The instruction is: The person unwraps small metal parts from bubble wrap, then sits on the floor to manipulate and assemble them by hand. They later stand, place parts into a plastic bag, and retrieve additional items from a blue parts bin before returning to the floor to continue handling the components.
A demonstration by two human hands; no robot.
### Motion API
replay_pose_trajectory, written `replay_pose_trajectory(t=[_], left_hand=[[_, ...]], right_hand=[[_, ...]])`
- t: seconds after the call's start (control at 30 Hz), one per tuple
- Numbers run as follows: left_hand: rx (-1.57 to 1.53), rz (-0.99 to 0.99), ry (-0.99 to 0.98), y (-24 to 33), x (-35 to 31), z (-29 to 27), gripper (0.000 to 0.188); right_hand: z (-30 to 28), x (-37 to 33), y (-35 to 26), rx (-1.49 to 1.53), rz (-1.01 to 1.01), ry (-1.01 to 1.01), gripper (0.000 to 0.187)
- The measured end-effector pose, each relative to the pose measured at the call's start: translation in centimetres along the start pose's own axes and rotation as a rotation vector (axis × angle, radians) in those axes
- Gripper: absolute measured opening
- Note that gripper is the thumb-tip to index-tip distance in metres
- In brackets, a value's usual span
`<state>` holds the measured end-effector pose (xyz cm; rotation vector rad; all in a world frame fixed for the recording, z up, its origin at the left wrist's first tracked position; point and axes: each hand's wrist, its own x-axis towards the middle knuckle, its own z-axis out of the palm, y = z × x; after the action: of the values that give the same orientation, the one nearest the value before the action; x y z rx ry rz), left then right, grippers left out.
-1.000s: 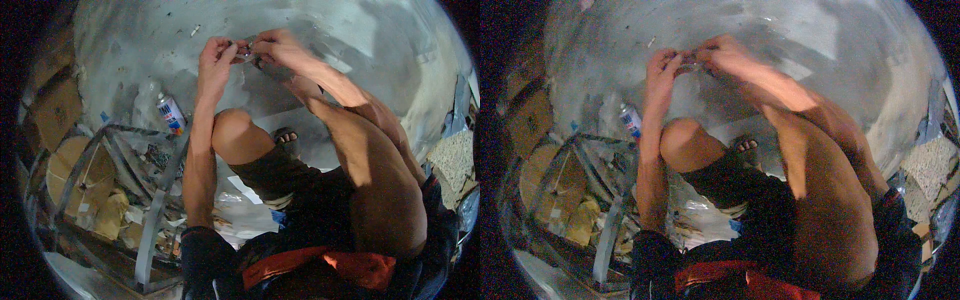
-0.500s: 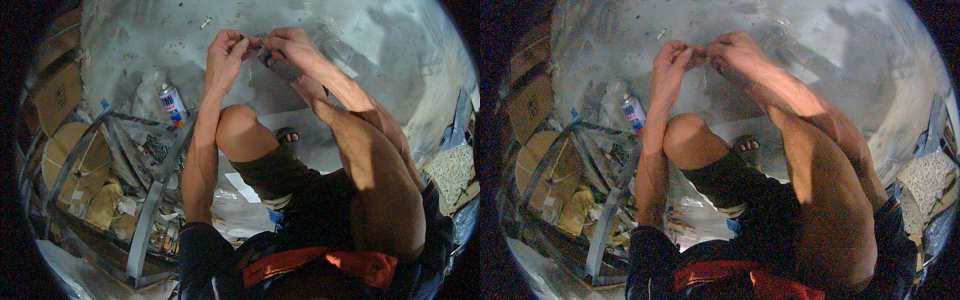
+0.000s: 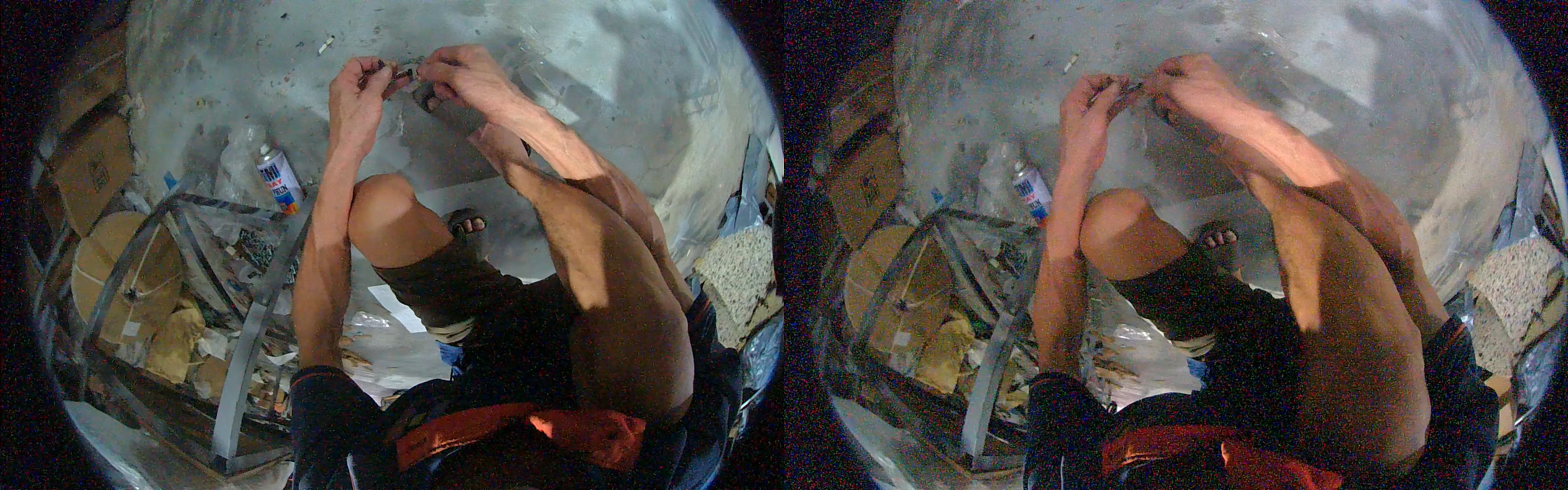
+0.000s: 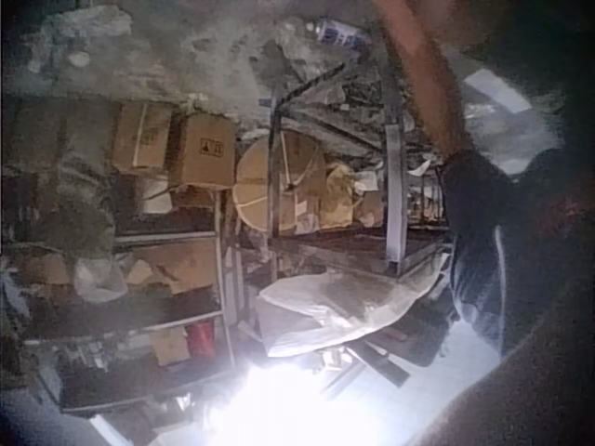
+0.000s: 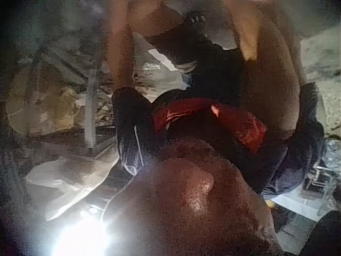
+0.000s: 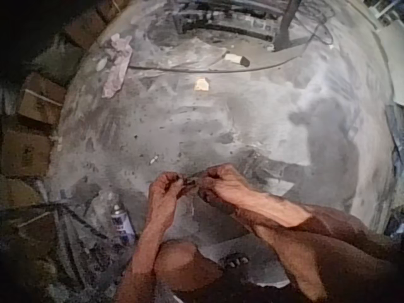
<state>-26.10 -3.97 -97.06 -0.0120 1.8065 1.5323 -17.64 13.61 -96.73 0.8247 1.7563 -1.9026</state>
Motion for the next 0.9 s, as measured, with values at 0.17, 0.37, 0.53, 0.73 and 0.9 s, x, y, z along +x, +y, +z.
replay_pose_trajectory(t=[0.17, 0.37, 0.53, 0.73, 0.9], left_hand=[[-0.191, -0.020, -0.009, 0.3, -0.4, 0.0, 0.010], [0.091, 0.046, 0.020, 0.7, -0.8, -0.2, 0.011], [0.044, 0.027, 0.012, 0.5, -0.7, -0.3, 0.011], [0.072, -0.042, 0.028, 0.5, -0.6, -0.4, 0.012], [0.202, -0.031, 0.053, 1.0, -1.0, -0.3, 0.012]], right_hand=[[0.1, 0.5, 0.4, -0.036, -0.034, 0.031, 0.020], [0.0, 0.2, 0.4, -0.059, -0.052, 0.035, 0.021], [0.2, 0.2, 0.1, -0.038, -0.055, 0.022, 0.021], [0.1, 0.3, 0.3, -0.007, -0.089, 0.010, 0.027], [0.2, 0.5, 0.5, 0.007, -0.079, 0.025, 0.026]])
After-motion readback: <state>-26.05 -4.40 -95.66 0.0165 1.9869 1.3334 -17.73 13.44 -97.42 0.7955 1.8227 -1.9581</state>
